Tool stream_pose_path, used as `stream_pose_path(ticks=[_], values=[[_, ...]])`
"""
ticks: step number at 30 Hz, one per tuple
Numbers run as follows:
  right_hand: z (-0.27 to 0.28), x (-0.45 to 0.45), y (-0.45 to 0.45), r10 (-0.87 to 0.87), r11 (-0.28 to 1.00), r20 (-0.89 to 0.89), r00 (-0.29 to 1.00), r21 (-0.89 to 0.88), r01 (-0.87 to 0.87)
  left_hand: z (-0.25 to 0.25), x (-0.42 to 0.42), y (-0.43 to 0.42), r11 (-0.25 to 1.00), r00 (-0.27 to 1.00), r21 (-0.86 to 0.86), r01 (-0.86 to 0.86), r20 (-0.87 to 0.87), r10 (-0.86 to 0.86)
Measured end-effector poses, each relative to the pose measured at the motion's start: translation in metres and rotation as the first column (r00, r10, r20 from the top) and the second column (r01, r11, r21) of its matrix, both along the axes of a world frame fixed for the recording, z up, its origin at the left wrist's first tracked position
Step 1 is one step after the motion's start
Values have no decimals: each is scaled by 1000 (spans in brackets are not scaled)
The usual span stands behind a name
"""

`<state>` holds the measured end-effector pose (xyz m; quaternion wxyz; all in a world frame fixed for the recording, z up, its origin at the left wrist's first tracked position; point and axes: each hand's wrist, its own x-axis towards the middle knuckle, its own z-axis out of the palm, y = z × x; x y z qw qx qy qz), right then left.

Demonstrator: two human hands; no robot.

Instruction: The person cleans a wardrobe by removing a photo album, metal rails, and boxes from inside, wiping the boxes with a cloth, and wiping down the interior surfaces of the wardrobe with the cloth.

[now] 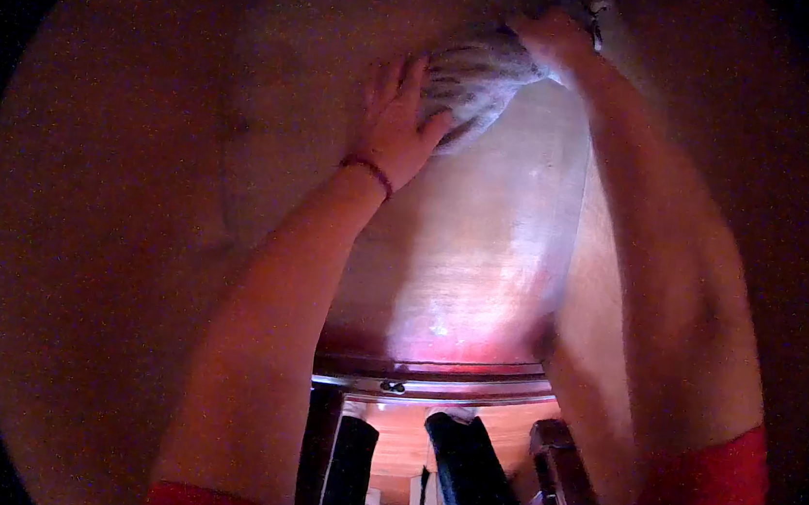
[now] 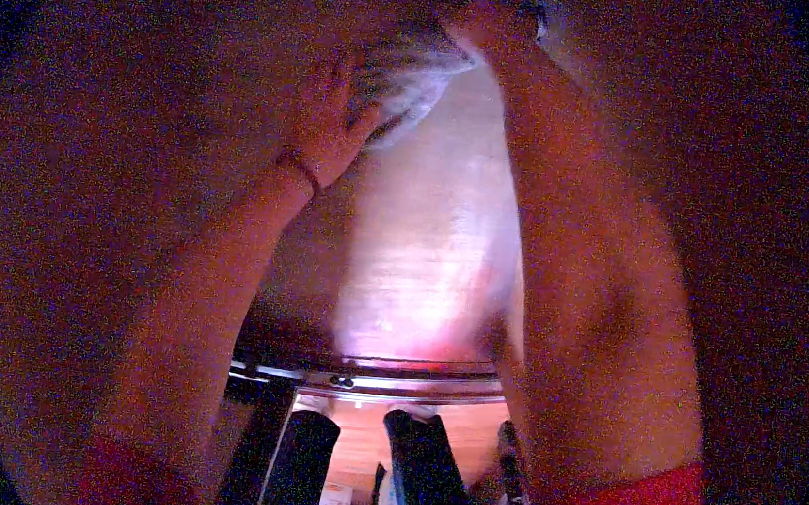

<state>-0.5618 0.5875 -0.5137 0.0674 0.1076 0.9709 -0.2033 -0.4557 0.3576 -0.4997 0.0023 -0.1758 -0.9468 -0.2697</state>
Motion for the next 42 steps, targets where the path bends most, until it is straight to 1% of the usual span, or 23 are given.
stream_pose_path(ticks=[1, 2, 4, 6, 7, 9, 10, 12, 15, 16, 19, 20, 22, 25, 27, 29, 31, 34, 36, 37, 39, 40, 42], values=[[-14, 0, 6, -24, 999, 189, 982, -42, 33, -9, 0, -1, 1000, 1000, 23, -5, 16, 5], [-30, 6, 4, 34, 964, -141, 989, 266, 5, -14, 0, -1, 1000, 1000, -13, -8, -6, 8], [-40, 22, -2, 194, 851, -443, 875, 520, 75, -6, 11, 1, 998, 999, -67, -17, -47, 13], [-24, 24, -20, 112, 841, -318, 941, 535, 81, 0, 9, 1, 974, 982, -225, -10, -187, -33], [-10, 27, -24, 67, 827, -252, 965, 555, 88, -2, 10, 0, 978, 982, -207, -7, -186, -33], [21, 30, -30, -15, 805, -130, 991, 586, 89, -5, 13, 0, 998, 985, -63, -32, -172, 21], [37, 26, -28, -1, 802, -129, 992, 592, 78, -5, 11, 2, 997, 985, -56, -44, -171, 34], [67, 21, -29, 157, 893, 227, 961, 384, -236, -4, 12, 0, 996, 984, -69, -56, -174, 43], [75, 17, -21, 165, 882, 323, 932, 375, -286, -8, 13, -1, 998, 983, -40, -47, -179, 39], [69, 19, -18, 169, 879, 323, 931, 379, -290, -8, 13, -1, 998, 983, -35, -53, -179, 45], [47, 34, -17, 327, 780, 260, 909, 469, -415, -6, 15, -1, 997, 987, -29, -72, -144, 67], [49, 44, -23, 147, 863, 188, 971, 454, -219, -8, 15, 0, 997, 986, -9, -78, -151, 75], [51, 70, -31, -42, 900, 123, 991, 435, -16, -8, 15, 3, 996, 984, 23, -86, -153, 88], [38, 123, -43, 92, 859, -195, 976, 512, 21, 1, 12, 1, 998, 989, 28, -65, -131, 68], [31, 171, -54, 97, 830, -159, 983, 558, 9, 3, 17, 1, 999, 997, -42, -18, -77, 14], [34, 233, -68, 4, 855, -44, 999, 519, 19, 2, 16, 4, 998, 996, -59, 20, -80, -24], [39, 274, -75, -33, 886, -64, 997, 460, 59, 7, 16, 3, 996, 995, -76, 53, -85, -59], [29, 296, -64, 10, 914, -133, 991, 403, 45, 16, 13, 4, 995, 997, -80, 55, -51, -59], [27, 282, -45, -277, 956, -141, 950, 56, 287, 14, 12, 4, 992, 995, -125, 26, -92, -38], [29, 265, -38, -362, 932, -213, 908, -74, 354, 11, 11, 4, 990, 993, -140, 18, -111, -33], [49, 218, -34, -520, 844, -345, 781, -346, 409, -1, 14, 2, 998, 995, -60, 31, -92, -37], [39, 189, -26, -511, 811, -411, 755, -521, 265, -3, 15, 1, 997, 995, -68, 25, -97, -31], [22, 130, -12, -506, 624, -501, 702, -774, -103, -9, 17, 0, 1000, 998, -6, -29, -52, 28]])
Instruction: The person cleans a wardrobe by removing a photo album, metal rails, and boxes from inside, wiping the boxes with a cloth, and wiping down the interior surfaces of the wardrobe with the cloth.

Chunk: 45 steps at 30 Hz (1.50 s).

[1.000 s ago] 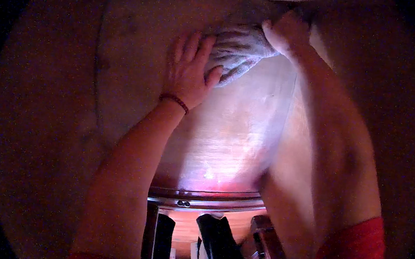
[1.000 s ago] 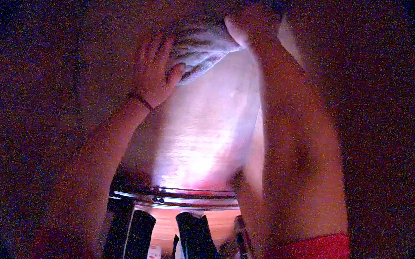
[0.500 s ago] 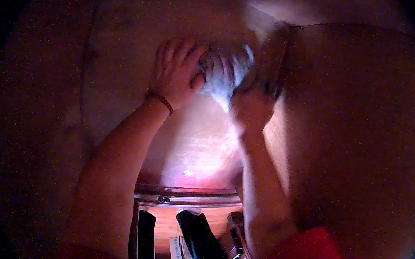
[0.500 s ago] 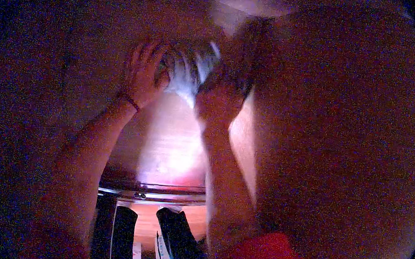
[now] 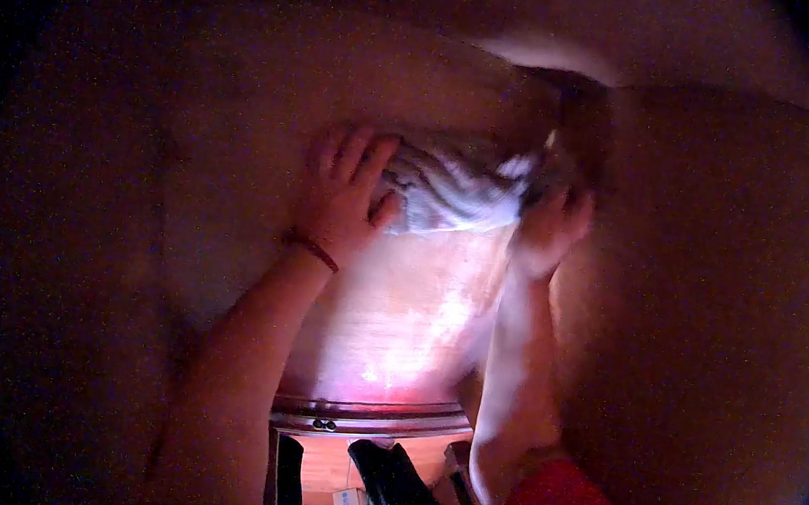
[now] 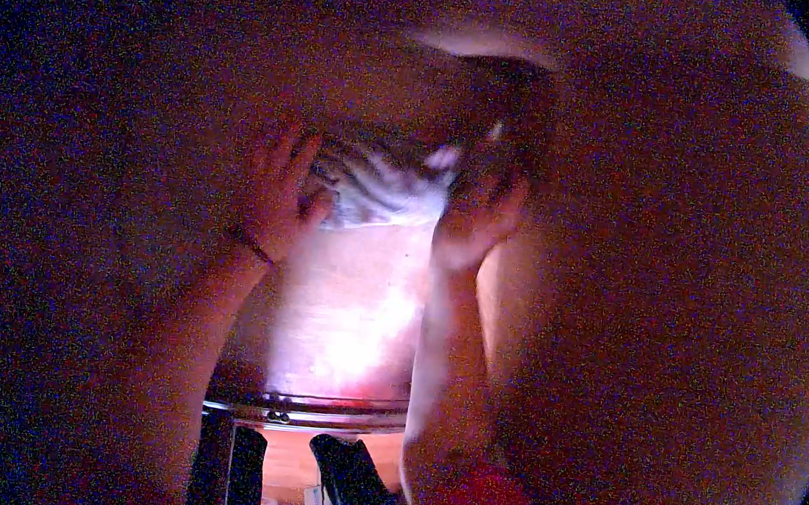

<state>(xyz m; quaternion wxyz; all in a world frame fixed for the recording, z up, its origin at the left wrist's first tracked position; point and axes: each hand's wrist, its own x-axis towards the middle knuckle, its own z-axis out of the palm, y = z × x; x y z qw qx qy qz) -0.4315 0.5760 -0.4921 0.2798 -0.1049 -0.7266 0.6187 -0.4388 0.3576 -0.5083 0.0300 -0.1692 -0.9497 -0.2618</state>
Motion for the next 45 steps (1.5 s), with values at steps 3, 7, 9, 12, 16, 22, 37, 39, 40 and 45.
stream_pose_path(ticks=[3, 7, 9, 12, 16, 22, 37, 39, 40, 45], values=[[-49, -95, 10, -247, 748, 89, 965, 651, 131, 7, -3, 2, 998, 1000, -67, -8, -3, 8], [-10, -127, -27, -265, 686, 369, 891, 721, -94, 13, -12, 9, 996, 998, 59, 69, -9, -68], [2, -125, -50, -32, 739, 304, 952, 649, -182, 15, -11, 5, 990, 996, 107, 87, -37, -84], [-17, -136, -86, -377, 467, 360, 853, 869, -160, 12, -13, 7, 994, 994, 55, 92, 48, -95], [27, -120, -107, 260, 622, 434, 863, 608, -493, 19, -8, 1, 995, 996, 63, 83, -19, -82], [-48, -114, -45, 118, 749, 179, 977, 630, -206, 1, -88, -31, 970, 958, -243, 13, -273, -81], [-46, -107, -107, 101, 466, 167, 981, 863, -195, 31, -180, -127, 417, 978, -907, -55, -134, -162], [-26, -97, -122, 183, 471, 163, 970, 851, -232, 57, -172, -108, 277, 1000, -961, -2, -8, -19], [-14, -91, -122, 174, 515, 192, 966, 818, -256, 64, -168, -106, 229, 999, -973, 15, 24, 34], [-27, -88, -112, 149, 653, 62, 987, 743, -146, 49, -166, -109, 480, 989, -868, -127, -74, 128]])
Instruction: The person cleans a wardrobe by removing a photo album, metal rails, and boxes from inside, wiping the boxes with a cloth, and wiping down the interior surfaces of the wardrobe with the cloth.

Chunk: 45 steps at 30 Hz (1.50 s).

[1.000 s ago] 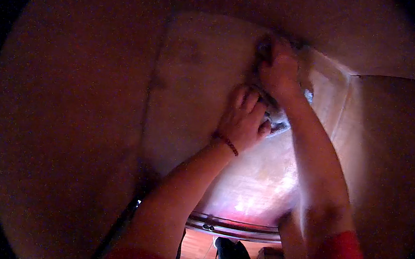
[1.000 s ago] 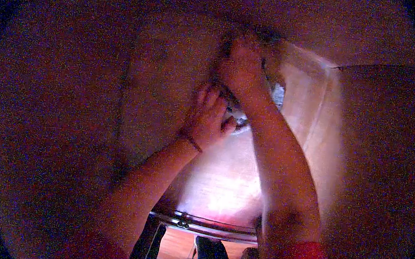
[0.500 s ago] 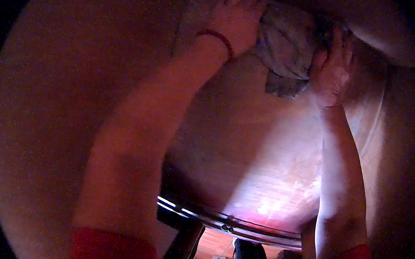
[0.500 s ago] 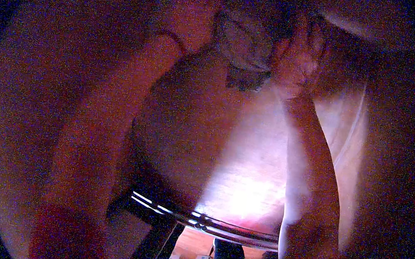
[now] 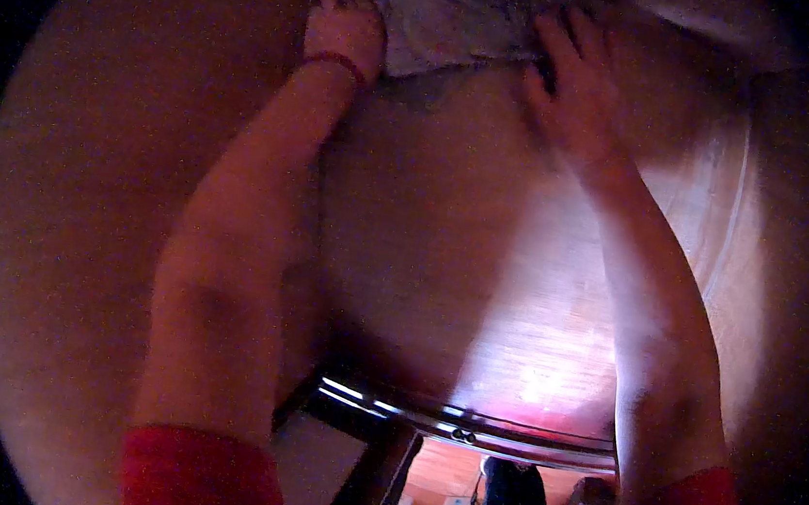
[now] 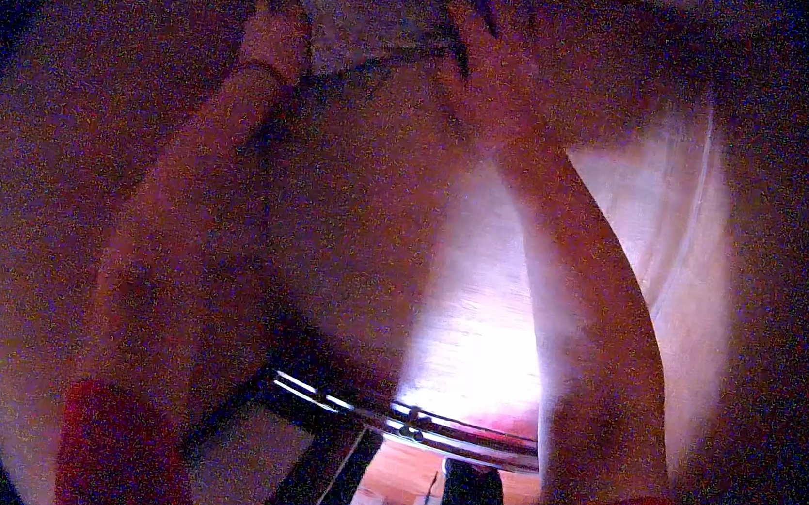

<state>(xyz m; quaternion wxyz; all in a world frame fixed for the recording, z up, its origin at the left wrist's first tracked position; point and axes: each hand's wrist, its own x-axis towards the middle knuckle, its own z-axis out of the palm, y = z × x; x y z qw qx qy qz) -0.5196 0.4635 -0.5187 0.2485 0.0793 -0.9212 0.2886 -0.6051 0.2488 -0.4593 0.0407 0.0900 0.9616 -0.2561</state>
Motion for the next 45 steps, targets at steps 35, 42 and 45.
stream_pose_path(ticks=[35, 42, 45], values=[[6, -8, -41, -49, 982, 152, 987, 189, 20, -64, 6, 53, 888, 907, 334, -317, -168, 387], [29, -19, -25, -36, 980, 83, 996, 198, 19, -25, -10, 35, 857, 951, 433, -280, 4, 309], [-14, -23, -11, -115, 967, 51, 992, 232, 100, -45, 6, 53, 945, 989, 319, 65, 105, -104]])
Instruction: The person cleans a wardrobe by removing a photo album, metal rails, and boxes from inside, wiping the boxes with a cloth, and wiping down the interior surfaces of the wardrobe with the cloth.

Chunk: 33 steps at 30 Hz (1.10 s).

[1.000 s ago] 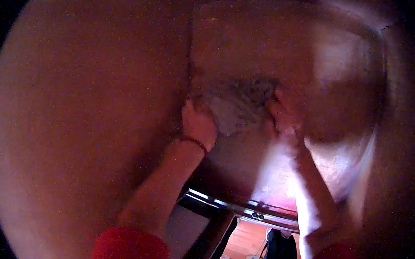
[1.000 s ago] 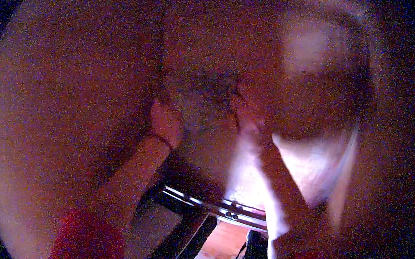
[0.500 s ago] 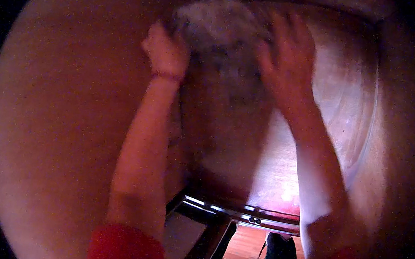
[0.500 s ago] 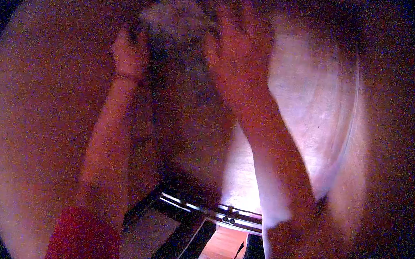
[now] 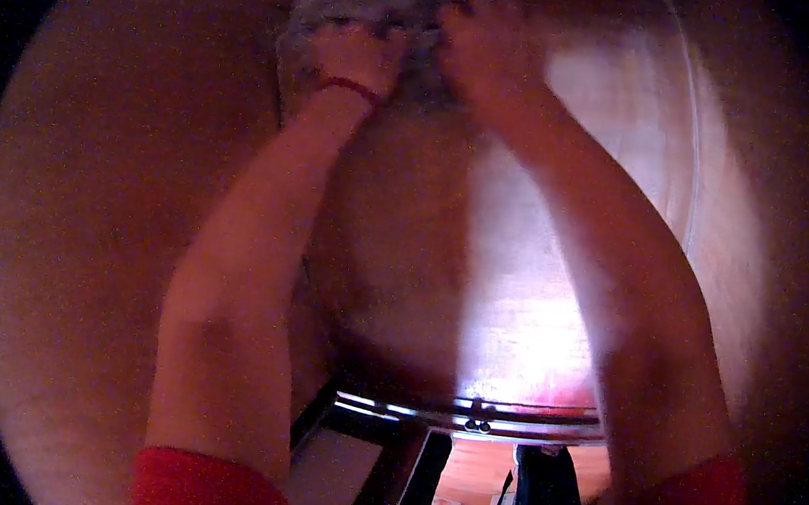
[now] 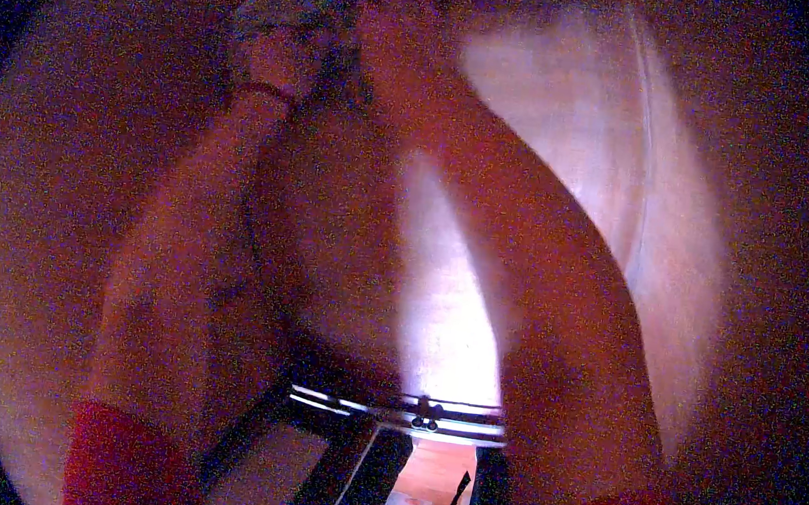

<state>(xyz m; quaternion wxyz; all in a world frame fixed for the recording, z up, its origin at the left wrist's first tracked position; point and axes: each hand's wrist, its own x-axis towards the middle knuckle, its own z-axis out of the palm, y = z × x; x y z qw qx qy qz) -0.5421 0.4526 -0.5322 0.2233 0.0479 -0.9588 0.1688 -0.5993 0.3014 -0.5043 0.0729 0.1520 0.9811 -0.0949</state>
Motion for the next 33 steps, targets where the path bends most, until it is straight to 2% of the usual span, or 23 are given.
stream_pose_path(ticks=[2, 3, 4, 5, 6, 8, 9, 11, 12, 13, 14, 16, 17, 20, 22, 24, 25, 26, 28, 29, 30, 31, 33], values=[[-3, 32, 41, -46, 998, -71, 996, -37, 43, 74, 53, 62, 980, 976, 139, 140, 147, -160], [23, 62, 58, -41, 994, -70, 997, -102, 34, 55, 60, 83, 975, 976, 48, 216, 21, -217], [34, 81, 75, -88, 996, -42, 995, -35, 86, 28, 59, 95, 959, 954, -54, 278, -96, -282], [41, 91, 79, -143, 989, -96, 985, 28, 146, 5, 44, 99, 964, 959, -49, 262, -101, -266], [37, 88, 79, -133, 990, -95, 986, 26, 136, -20, 25, 104, 977, 985, 154, 144, -119, -126], [24, 81, 76, -264, 965, -76, 962, -24, 262, -6, 29, 104, 942, 995, 336, 27, -102, 7], [22, 79, 79, -264, 957, -39, 964, -139, 257, 54, 48, 101, 970, 986, 181, 162, -63, -153], [30, 67, 72, -244, 965, -44, 969, -111, 238, 61, 49, 81, 954, 955, 41, 296, 26, -297], [32, 66, 69, -215, 974, -76, 974, -86, 209, 27, 35, 68, 927, 936, 159, 340, -148, -318], [27, 72, 67, -316, 938, 164, 934, 205, 281, 7, 31, 59, 880, 896, 265, 394, -323, -304], [27, 71, 66, -307, 940, 167, 937, 205, 272, 12, 35, 58, 884, 900, 266, 385, -319, -296], [32, 64, 67, -293, 927, -43, 955, 233, 295, 25, 43, 58, 889, 945, 335, 311, -211, -251], [33, 70, 63, -295, 928, -52, 954, 221, 299, 29, 53, 52, 896, 926, 292, 336, -277, -257], [21, 121, 20, -260, 936, 151, 954, 281, 211, 49, 118, 11, 943, 905, 80, 323, -317, -284], [30, 171, -18, -101, 995, 257, 961, 40, 93, 55, 176, -19, 992, 992, 25, 121, -38, -120], [32, 218, -47, 7, 993, 195, 981, -115, 16, 50, 233, -53, 998, 992, -54, 30, 124, -23], [42, 231, -58, 17, 986, 156, 988, -164, 8, 49, 254, -66, 998, 991, -62, 25, 132, -17], [49, 242, -64, 48, 990, 191, 980, -142, -21, 50, 272, -75, 999, 965, -41, 5, 262, 6], [60, 266, -72, 121, 978, 237, 964, -192, -75, 49, 289, -88, 1000, 931, -20, -13, 365, 19], [68, 268, -70, 118, 979, 223, 968, -190, -76, 45, 292, -94, 990, 947, 127, 63, 307, -100], [79, 266, -66, 228, 948, 379, 897, -295, -117, 49, 287, -93, 953, 948, 263, 150, 234, -213], [86, 259, -61, 290, 926, 458, 840, -355, -126, 51, 280, -94, 954, 946, 259, 153, 239, -217], [101, 224, -49, 337, 893, 576, 745, -446, -59, 81, 229, -77, 999, 948, -33, -15, 317, 25]])
